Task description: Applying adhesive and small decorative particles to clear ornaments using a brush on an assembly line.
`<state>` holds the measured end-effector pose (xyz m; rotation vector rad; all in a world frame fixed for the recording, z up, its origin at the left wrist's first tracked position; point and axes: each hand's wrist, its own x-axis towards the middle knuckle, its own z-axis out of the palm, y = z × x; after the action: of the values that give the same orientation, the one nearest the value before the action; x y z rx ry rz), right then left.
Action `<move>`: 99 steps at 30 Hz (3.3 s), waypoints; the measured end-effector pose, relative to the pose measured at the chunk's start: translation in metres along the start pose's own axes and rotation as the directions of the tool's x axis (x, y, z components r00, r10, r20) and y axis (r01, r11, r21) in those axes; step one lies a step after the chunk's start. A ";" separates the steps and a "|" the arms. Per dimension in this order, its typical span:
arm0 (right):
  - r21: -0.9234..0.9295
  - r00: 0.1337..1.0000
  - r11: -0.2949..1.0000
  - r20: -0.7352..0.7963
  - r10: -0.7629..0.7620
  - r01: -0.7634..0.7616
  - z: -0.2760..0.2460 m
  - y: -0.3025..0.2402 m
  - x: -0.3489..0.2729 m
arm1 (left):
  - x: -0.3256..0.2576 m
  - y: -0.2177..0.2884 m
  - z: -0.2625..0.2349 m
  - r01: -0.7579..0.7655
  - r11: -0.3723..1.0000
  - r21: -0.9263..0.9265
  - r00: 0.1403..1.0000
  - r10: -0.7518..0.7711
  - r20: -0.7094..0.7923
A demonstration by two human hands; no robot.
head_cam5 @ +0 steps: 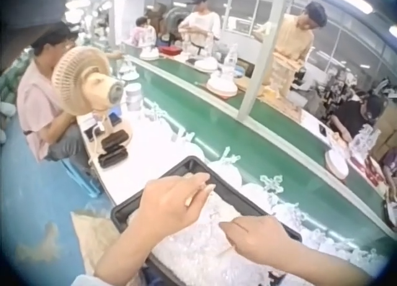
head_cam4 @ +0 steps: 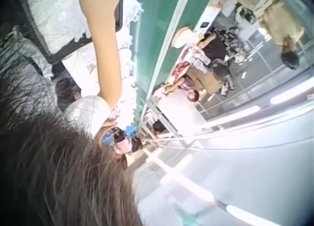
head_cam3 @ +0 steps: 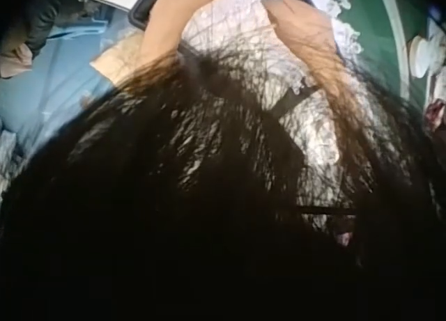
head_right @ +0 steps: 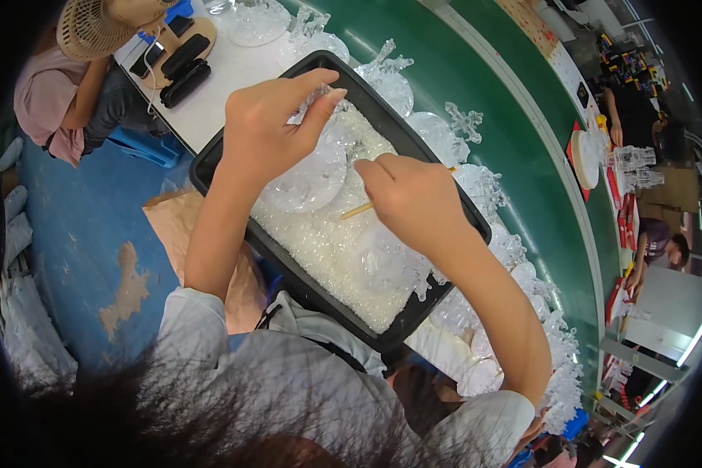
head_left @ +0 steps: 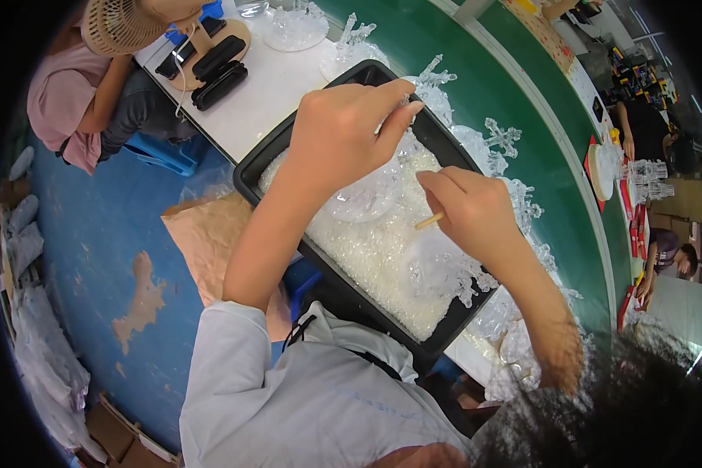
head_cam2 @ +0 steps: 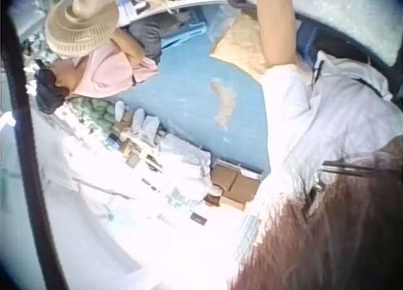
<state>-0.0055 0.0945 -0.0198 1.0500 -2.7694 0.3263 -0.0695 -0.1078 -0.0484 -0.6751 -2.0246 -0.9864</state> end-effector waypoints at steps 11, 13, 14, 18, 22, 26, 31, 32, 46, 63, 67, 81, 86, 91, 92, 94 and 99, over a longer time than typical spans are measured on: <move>0.012 0.810 1.000 0.586 -0.008 0.001 0.029 0.026 0.002 | 0.002 0.003 0.002 -0.071 0.997 -0.007 0.997 0.071 0.033; -0.011 0.872 0.999 0.488 0.041 -0.041 0.012 0.018 0.007 | 0.000 0.001 0.001 -0.063 0.998 -0.008 0.997 0.063 0.038; -0.010 0.871 0.999 0.490 0.038 -0.039 0.005 0.013 0.007 | 0.000 0.002 0.001 -0.052 0.999 -0.011 0.997 0.052 0.052; 0.075 0.999 0.997 0.031 -0.023 0.020 0.001 -0.001 0.013 | -0.002 0.003 0.004 -0.035 0.999 0.018 0.997 0.034 0.072; -0.209 0.951 0.943 -0.118 -0.285 0.257 0.017 -0.011 0.019 | -0.001 0.006 0.008 -0.018 1.000 -0.014 0.997 0.019 0.078; -0.305 0.944 0.908 -0.075 -0.323 0.286 0.025 -0.013 0.019 | -0.004 0.006 0.009 0.012 1.000 -0.029 0.997 -0.010 0.083; -0.274 0.956 0.925 -0.052 -0.287 0.263 0.021 -0.011 0.017 | -0.004 0.006 0.009 0.010 0.999 -0.037 0.996 -0.006 0.092; -0.275 0.958 0.926 -0.051 -0.283 0.259 0.019 -0.010 0.015 | -0.003 0.006 0.009 0.001 1.000 -0.025 0.996 0.002 0.091; -0.232 0.914 0.919 0.181 0.364 -0.320 -0.048 -0.012 -0.037 | 0.043 0.021 -0.004 -0.788 0.594 0.165 0.616 0.766 0.185; -0.309 0.852 0.795 -0.238 0.467 -0.522 -0.098 -0.078 -0.150 | 0.095 0.049 0.013 -0.779 0.625 0.057 0.625 0.763 0.168; -0.173 0.715 0.697 -0.261 0.649 -0.696 -0.099 -0.106 -0.184 | 0.144 0.098 0.084 -0.485 0.875 -0.002 0.875 0.485 0.014; 0.289 0.453 0.557 -0.356 0.817 -0.778 -0.065 -0.140 -0.242 | 0.119 0.130 0.388 -0.357 0.928 -0.109 0.612 0.320 0.723; 0.258 0.554 0.575 -0.156 0.818 -0.776 -0.043 -0.095 -0.179 | 0.115 0.210 0.215 -0.099 0.947 -0.305 0.541 0.308 0.782; 0.069 0.704 0.704 -0.019 0.709 -0.707 -0.002 -0.047 -0.125 | 0.061 0.101 0.050 -0.130 0.985 -0.115 0.262 0.146 0.954; 0.067 0.715 0.714 -0.012 0.699 -0.697 -0.002 -0.049 -0.122 | 0.043 0.079 0.026 -0.095 0.992 -0.088 0.206 0.106 0.973; 0.041 0.798 0.812 -0.167 0.580 -0.582 -0.006 -0.054 -0.116 | 0.008 0.045 -0.010 -0.050 0.999 -0.008 0.108 0.013 0.994; -0.185 0.830 0.826 -0.305 0.467 -0.532 0.000 -0.053 -0.109 | -0.036 0.041 -0.031 0.060 0.998 0.029 0.070 -0.033 0.997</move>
<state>0.1104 0.1248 -0.0371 0.1791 -2.7108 0.1275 -0.0066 -0.1143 -0.0487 -1.6775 -3.2618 -0.4729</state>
